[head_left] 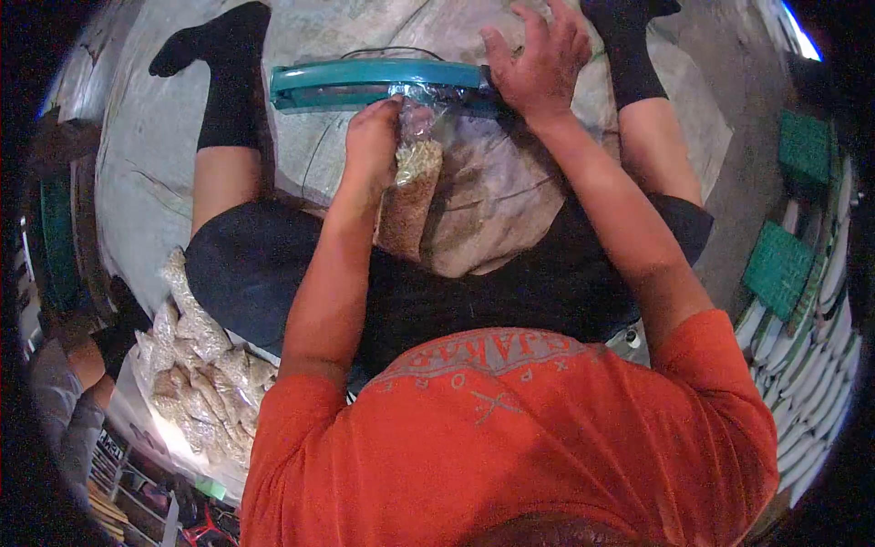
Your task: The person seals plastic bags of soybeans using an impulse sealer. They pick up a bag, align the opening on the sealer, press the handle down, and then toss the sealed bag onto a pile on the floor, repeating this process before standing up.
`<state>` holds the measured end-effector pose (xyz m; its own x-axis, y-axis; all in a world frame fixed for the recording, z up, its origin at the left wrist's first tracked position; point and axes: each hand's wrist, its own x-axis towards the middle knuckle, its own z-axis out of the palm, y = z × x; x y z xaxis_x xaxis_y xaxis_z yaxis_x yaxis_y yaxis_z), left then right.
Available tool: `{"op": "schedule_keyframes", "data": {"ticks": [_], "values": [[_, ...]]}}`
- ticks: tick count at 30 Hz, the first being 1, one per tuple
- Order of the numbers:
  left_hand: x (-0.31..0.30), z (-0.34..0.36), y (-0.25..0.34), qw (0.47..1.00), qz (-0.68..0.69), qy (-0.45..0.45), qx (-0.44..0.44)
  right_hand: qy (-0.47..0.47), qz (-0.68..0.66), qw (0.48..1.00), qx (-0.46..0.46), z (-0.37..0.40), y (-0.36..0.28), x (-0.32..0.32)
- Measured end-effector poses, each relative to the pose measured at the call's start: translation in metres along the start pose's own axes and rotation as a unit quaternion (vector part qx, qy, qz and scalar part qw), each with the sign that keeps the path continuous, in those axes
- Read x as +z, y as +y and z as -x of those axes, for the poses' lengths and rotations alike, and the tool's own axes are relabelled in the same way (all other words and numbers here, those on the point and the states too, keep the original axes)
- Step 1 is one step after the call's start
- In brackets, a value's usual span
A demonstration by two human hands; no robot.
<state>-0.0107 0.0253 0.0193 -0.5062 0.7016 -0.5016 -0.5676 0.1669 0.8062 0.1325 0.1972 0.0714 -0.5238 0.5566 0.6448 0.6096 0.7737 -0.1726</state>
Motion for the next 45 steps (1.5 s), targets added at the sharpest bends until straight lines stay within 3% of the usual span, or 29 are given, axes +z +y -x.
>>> {"op": "schedule_keyframes", "data": {"ticks": [2, 5, 9, 12, 14, 16, 17, 19, 23, 26, 28, 29, 31, 33, 35, 36, 38, 39, 41, 42, 43, 44, 45], "values": [[-0.002, -0.004, -0.002, 0.999, -0.016, 0.004, -0.051, 0.005, 0.002, 1.0, -0.003, -0.001, 0.003, 0.006], [0.004, 0.003, 0.003, 0.999, 0.022, 0.019, -0.041, 0.042, 0.032, 0.997, -0.05, 0.005, 0.02, 0.025], [-0.012, -0.013, -0.011, 0.984, -0.135, -0.048, 0.103, -0.029, -0.036, 0.999, -0.015, -0.002, 0.018, 0.025], [-0.006, -0.006, -0.008, 0.999, 0.042, -0.029, -0.013, -0.077, -0.032, 0.997, 0.002, -0.003, 0.015, 0.018], [-0.008, -0.006, -0.011, 0.997, 0.054, -0.045, -0.014, -0.107, -0.011, 0.994, 0.012, -0.006, 0.01, 0.004], [-0.011, -0.015, -0.015, 0.996, 0.064, -0.064, -0.007, -0.253, -0.049, 0.963, 0.083, -0.025, 0.003, -0.014], [-0.012, -0.019, -0.02, 0.995, 0.075, -0.059, -0.016, -0.25, -0.046, 0.964, 0.084, -0.031, 0.001, -0.018], [-0.011, -0.019, -0.019, 0.995, 0.083, -0.059, -0.024, -0.157, -0.102, 0.982, 0.022, -0.041, -0.004, -0.027], [-0.007, -0.015, -0.017, 0.993, 0.098, -0.047, -0.045, -0.173, -0.079, 0.981, 0.038, -0.052, -0.016, -0.046], [-0.004, -0.012, -0.014, 0.994, 0.095, -0.037, -0.032, -0.127, -0.063, 0.99, 0.0, -0.059, -0.017, -0.058], [-0.006, -0.012, -0.014, 0.995, 0.089, -0.034, -0.017, 0.008, -0.096, 0.989, -0.113, -0.061, -0.018, -0.086], [-0.008, -0.012, -0.015, 0.995, 0.085, -0.041, -0.016, 0.008, -0.096, 0.989, -0.115, -0.05, -0.014, -0.092], [-0.008, -0.012, -0.015, 0.995, 0.086, -0.047, -0.012, 0.22, -0.173, 0.959, -0.041, -0.007, -0.005, -0.094], [-0.007, -0.01, -0.013, 0.996, 0.077, -0.039, -0.031, 0.077, -0.243, 0.957, 0.141, 0.07, -0.012, -0.095], [-0.01, -0.013, -0.015, 0.995, 0.085, -0.047, -0.033, -0.215, -0.231, 0.92, 0.231, 0.131, -0.015, -0.085], [-0.01, -0.015, -0.017, 0.994, 0.092, -0.056, -0.035, -0.215, -0.229, 0.921, 0.231, 0.14, -0.017, -0.087], [-0.01, -0.019, -0.02, 0.994, 0.085, -0.059, -0.029, -0.483, -0.154, 0.833, 0.221, 0.154, -0.018, -0.084], [-0.012, -0.019, -0.022, 0.995, 0.081, -0.058, -0.021, -0.486, -0.154, 0.832, 0.218, 0.145, -0.02, -0.082], [-0.01, -0.01, -0.018, 0.996, 0.074, -0.047, -0.018, -0.242, -0.196, 0.938, 0.155, 0.109, -0.022, -0.068], [-0.007, -0.009, -0.013, 0.997, 0.064, -0.043, -0.01, -0.24, -0.197, 0.939, 0.149, 0.094, -0.02, -0.056], [-0.006, -0.007, -0.01, 0.997, 0.067, -0.042, -0.004, -0.148, -0.159, 0.972, 0.086, 0.078, -0.019, -0.043], [-0.006, -0.004, -0.007, 0.999, -0.01, -0.04, 0.024, -0.054, -0.121, 0.991, 0.024, 0.064, -0.017, -0.033], [-0.007, -0.003, -0.004, 0.994, -0.088, -0.035, 0.051, -0.052, -0.126, 0.991, 0.019, 0.056, -0.016, -0.024]]}}
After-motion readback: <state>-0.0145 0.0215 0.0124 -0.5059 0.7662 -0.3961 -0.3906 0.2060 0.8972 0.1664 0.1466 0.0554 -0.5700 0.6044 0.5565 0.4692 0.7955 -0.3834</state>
